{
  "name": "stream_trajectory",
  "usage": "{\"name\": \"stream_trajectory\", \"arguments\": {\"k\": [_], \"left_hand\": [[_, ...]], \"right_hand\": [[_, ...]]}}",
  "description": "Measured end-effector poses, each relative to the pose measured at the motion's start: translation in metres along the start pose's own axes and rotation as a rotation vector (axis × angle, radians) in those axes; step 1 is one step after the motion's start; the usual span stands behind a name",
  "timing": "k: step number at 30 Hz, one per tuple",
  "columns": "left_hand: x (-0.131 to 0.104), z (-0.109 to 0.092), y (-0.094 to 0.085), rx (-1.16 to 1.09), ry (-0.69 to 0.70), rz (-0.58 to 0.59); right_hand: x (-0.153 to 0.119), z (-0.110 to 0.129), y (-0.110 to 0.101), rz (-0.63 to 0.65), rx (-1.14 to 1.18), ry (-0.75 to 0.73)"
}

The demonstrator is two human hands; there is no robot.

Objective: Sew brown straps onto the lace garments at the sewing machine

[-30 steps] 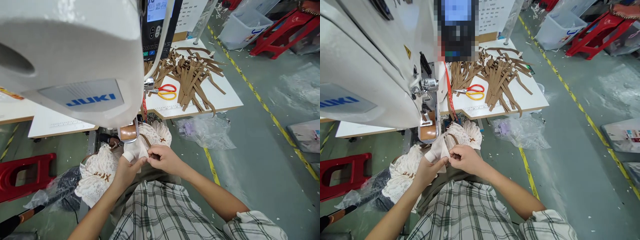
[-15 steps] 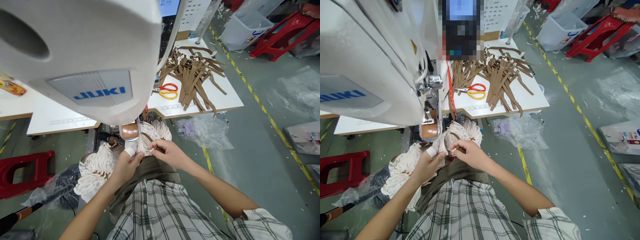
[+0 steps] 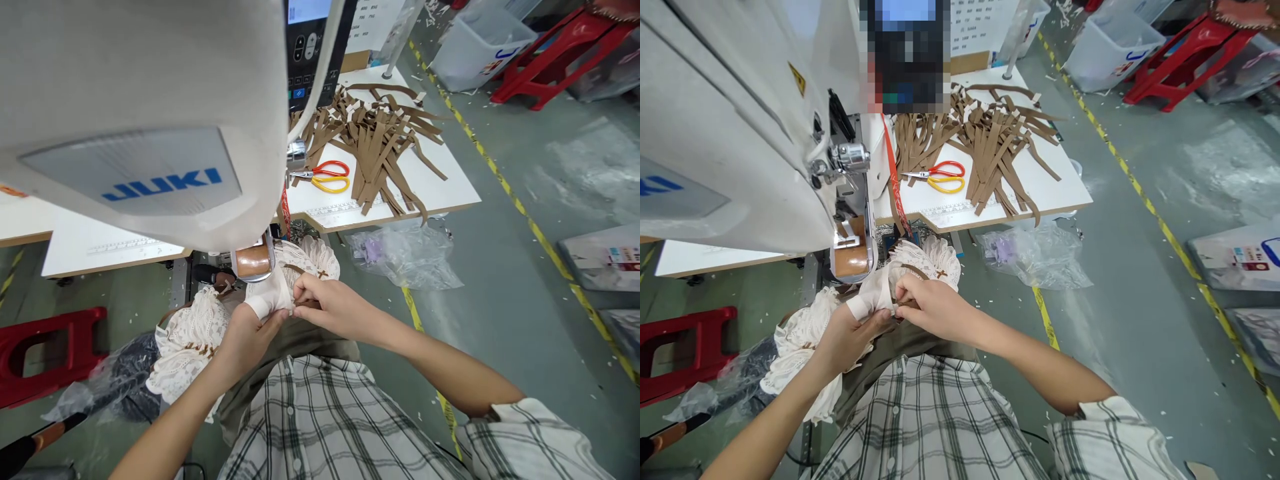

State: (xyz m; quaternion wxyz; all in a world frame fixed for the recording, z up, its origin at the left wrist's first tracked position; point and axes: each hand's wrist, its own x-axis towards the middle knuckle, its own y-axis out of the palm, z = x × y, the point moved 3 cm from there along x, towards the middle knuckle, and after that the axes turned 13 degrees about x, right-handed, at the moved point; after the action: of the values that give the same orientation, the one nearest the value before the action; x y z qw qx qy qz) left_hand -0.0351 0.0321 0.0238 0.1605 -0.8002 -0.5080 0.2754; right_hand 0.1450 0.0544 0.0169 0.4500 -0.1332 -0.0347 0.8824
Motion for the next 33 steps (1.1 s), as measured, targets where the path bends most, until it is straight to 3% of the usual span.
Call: {"name": "stream_trajectory", "arguments": {"k": [8,14,19,22,26,30,33], "left_hand": [[0.003,0.001,0.005,-0.040,-0.020,-0.021],[0.006,0.000,0.003,-0.094,-0.073,-0.054],[0.011,-0.001,0.002,-0.146,-0.131,-0.037],[0.009,0.002,0.002,-0.271,-0.194,-0.035],[-0.007,0.013,-0.001,-0.493,-0.197,-0.045],[-0.028,0.019,0.008,-1.005,-0.035,-0.193],[-0.035,0.012,0.023,-1.209,0.072,-0.147]], "right_hand": [[0.010,-0.017,-0.005,0.133,0.262,0.158],[0.008,-0.025,0.007,0.125,0.593,0.358],[0.006,-0.018,0.005,0.038,0.467,0.247],[0.006,-0.011,0.003,-0.006,0.359,0.185],[0.009,0.006,-0.002,0.081,0.476,0.211],[0.018,0.034,-0.013,0.154,0.656,0.273],[0.028,0.061,-0.016,0.344,0.697,0.289]]}}
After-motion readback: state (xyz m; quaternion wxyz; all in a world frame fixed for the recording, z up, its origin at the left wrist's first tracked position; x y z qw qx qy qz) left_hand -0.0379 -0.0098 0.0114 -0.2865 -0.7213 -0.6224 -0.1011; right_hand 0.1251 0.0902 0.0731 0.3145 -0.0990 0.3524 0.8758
